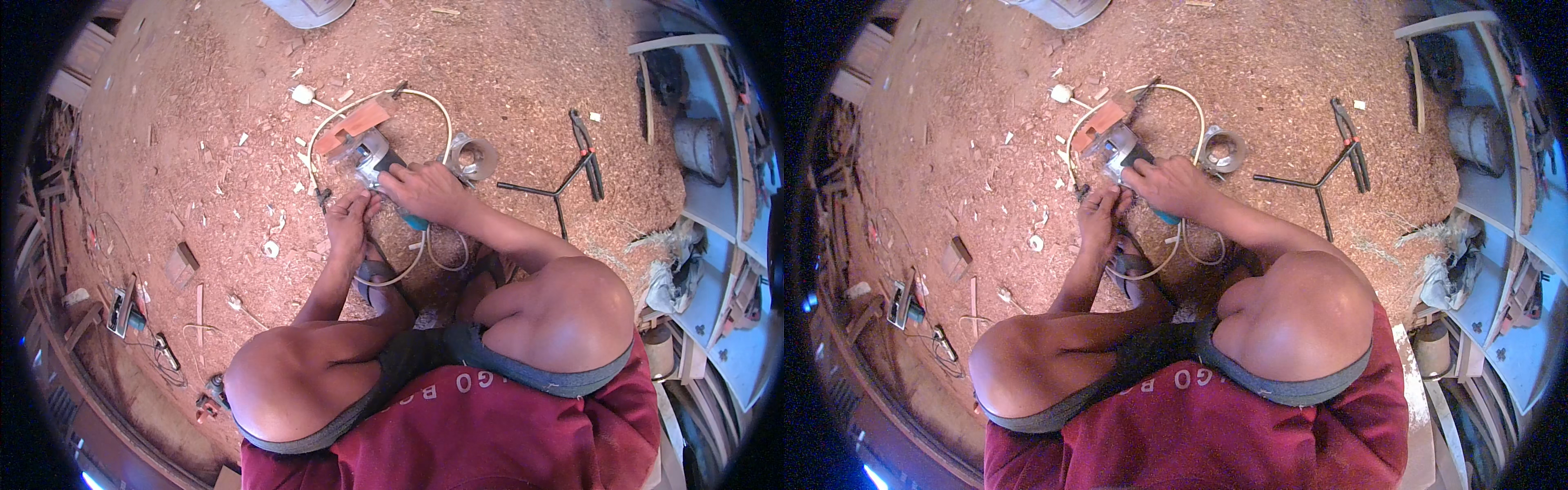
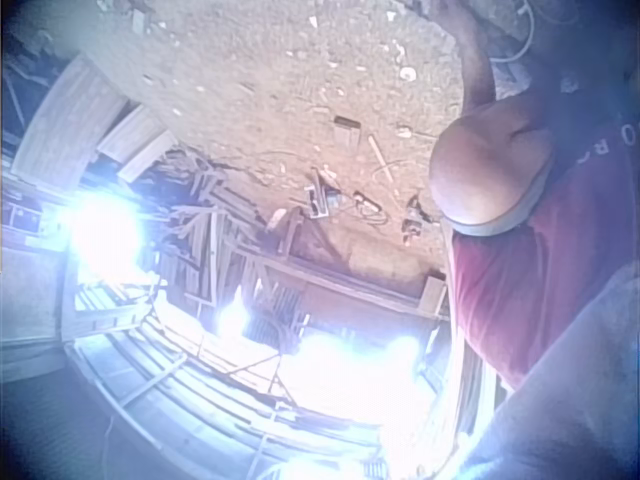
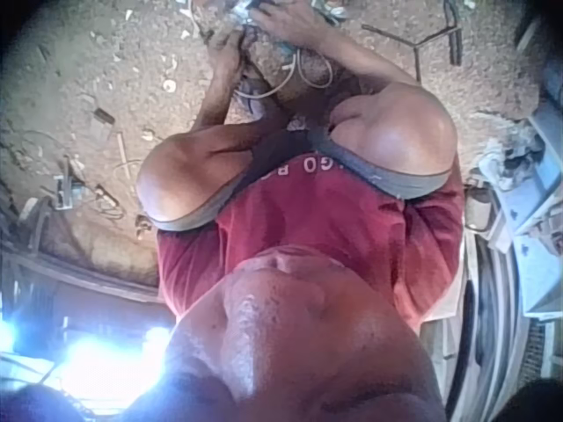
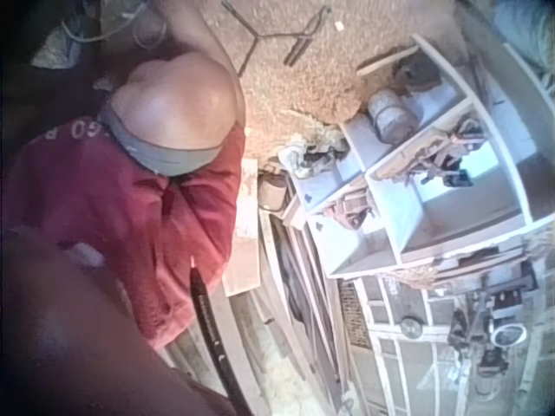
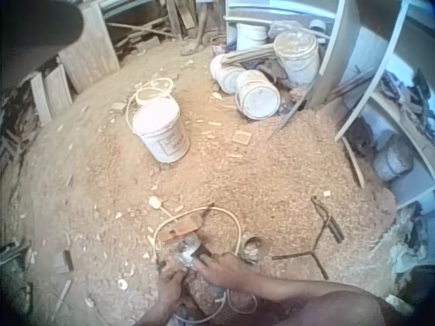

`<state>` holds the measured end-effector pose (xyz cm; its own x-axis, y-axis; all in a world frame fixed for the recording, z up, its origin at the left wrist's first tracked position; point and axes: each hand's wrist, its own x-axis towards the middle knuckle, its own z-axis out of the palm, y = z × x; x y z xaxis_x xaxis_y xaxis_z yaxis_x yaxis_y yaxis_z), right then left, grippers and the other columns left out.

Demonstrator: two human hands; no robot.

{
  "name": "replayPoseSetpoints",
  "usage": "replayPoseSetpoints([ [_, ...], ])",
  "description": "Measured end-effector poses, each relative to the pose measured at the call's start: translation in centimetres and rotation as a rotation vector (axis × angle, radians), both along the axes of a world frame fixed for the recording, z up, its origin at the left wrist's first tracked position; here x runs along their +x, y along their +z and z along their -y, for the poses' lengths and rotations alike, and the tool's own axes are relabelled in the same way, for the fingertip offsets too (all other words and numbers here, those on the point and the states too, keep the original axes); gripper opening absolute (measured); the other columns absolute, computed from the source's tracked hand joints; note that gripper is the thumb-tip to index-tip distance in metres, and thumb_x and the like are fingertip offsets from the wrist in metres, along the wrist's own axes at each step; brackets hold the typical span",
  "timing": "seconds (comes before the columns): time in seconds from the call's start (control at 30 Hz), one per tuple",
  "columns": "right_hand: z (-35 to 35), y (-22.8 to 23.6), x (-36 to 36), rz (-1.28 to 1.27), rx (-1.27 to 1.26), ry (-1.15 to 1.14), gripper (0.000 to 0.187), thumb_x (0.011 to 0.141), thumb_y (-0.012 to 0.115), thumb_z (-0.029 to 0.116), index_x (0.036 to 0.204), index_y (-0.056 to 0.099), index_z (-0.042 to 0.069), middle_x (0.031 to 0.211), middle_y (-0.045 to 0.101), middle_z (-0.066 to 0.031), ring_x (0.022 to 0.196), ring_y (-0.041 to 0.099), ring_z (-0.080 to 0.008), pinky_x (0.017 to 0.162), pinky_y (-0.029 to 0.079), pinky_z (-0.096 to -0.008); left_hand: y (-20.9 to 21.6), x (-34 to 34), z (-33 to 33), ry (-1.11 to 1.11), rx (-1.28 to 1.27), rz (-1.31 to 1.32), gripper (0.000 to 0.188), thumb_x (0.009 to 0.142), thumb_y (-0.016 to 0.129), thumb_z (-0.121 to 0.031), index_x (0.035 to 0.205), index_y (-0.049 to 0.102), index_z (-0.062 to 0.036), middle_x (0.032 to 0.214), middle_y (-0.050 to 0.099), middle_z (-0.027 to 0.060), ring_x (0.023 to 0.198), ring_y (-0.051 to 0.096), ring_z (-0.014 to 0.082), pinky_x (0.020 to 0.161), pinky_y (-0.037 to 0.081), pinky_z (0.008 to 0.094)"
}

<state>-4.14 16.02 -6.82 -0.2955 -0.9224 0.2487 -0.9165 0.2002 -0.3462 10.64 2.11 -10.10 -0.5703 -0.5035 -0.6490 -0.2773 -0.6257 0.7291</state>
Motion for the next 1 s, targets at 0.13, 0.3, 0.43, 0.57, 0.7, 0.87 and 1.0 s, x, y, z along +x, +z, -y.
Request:
replayPoseSetpoints([
  [0.13,0.3,-0.3,-0.4,0.059,-0.071,0.044,0.014,0.089,0.06,0.02,0.095,0.057,0.008,0.075,0.06,-0.0052,0.06,0.069,-0.0246,0.046,0.053,-0.0379,0.4,0.0,-0.3,0.036,0.038,-0.021,0.023,0.098,0.063,-0.004,0.117,0.064,0.0101,0.099,0.072,0.016,0.087,0.071,0.0195,0.079,0.06,0.0272],
  [0.3,0.3,-0.4,-0.5,0.129,0.004,-0.009,0.017,0.089,0.062,0.024,0.088,0.059,0.007,0.069,0.064,-0.0092,0.058,0.069,-0.0277,0.047,0.052,-0.0413,0.2,-0.8,-0.6,-0.031,-0.04,-0.002,0.023,0.098,0.064,-0.006,0.114,0.065,0.0099,0.099,0.072,0.0167,0.086,0.072,0.0195,0.078,0.061,0.0279],
  [0.43,1.3,-0.3,0.1,0.235,0.095,-0.024,0.02,0.09,0.063,0.026,0.086,0.059,0.006,0.069,0.067,-0.0097,0.057,0.068,-0.0292,0.047,0.051,-0.0414,-0.2,0.4,-0.2,-0.044,-0.142,0.036,0.023,0.098,0.064,-0.006,0.114,0.066,0.0102,0.098,0.072,0.0164,0.084,0.072,0.0191,0.078,0.06,0.0277],
  [0.57,0.6,0.4,-0.1,0.159,0.116,-0.043,0.02,0.091,0.063,0.027,0.091,0.059,0.008,0.073,0.066,-0.0078,0.06,0.069,-0.0281,0.048,0.052,-0.0403,0.4,0.2,-0.1,-0.11,-0.187,0.047,0.023,0.098,0.064,-0.006,0.114,0.065,0.0104,0.098,0.073,0.0156,0.084,0.071,0.0184,0.077,0.06,0.0271],
  [0.7,0.0,0.6,-0.3,0.03,-0.006,-0.01,0.016,0.089,0.061,0.024,0.093,0.059,0.008,0.071,0.061,-0.0061,0.056,0.068,-0.0254,0.047,0.052,-0.0394,0.8,-0.5,-0.4,-0.123,-0.183,0.038,0.024,0.098,0.064,-0.005,0.115,0.065,0.0107,0.099,0.073,0.0155,0.084,0.071,0.0179,0.077,0.059,0.0271],
  [0.87,0.5,-0.5,-0.4,0.076,-0.078,0.01,0.017,0.089,0.061,0.024,0.094,0.059,0.007,0.073,0.063,-0.0078,0.056,0.068,-0.0254,0.046,0.051,-0.0393,0.7,-0.5,-0.4,-0.118,-0.179,0.038,0.025,0.098,0.064,-0.005,0.117,0.064,0.0109,0.099,0.072,0.0154,0.084,0.071,0.0173,0.078,0.059,0.0271],
  [1.0,1.2,-0.3,0.3,0.215,0.1,0.001,0.02,0.089,0.062,0.025,0.094,0.06,0.007,0.077,0.067,-0.0119,0.059,0.069,-0.0267,0.047,0.052,-0.0398,0.6,0.5,-0.2,-0.114,-0.208,0.062,0.026,0.098,0.064,-0.005,0.118,0.064,0.0108,0.098,0.072,0.0155,0.085,0.071,0.0173,0.078,0.059,0.0269],
])
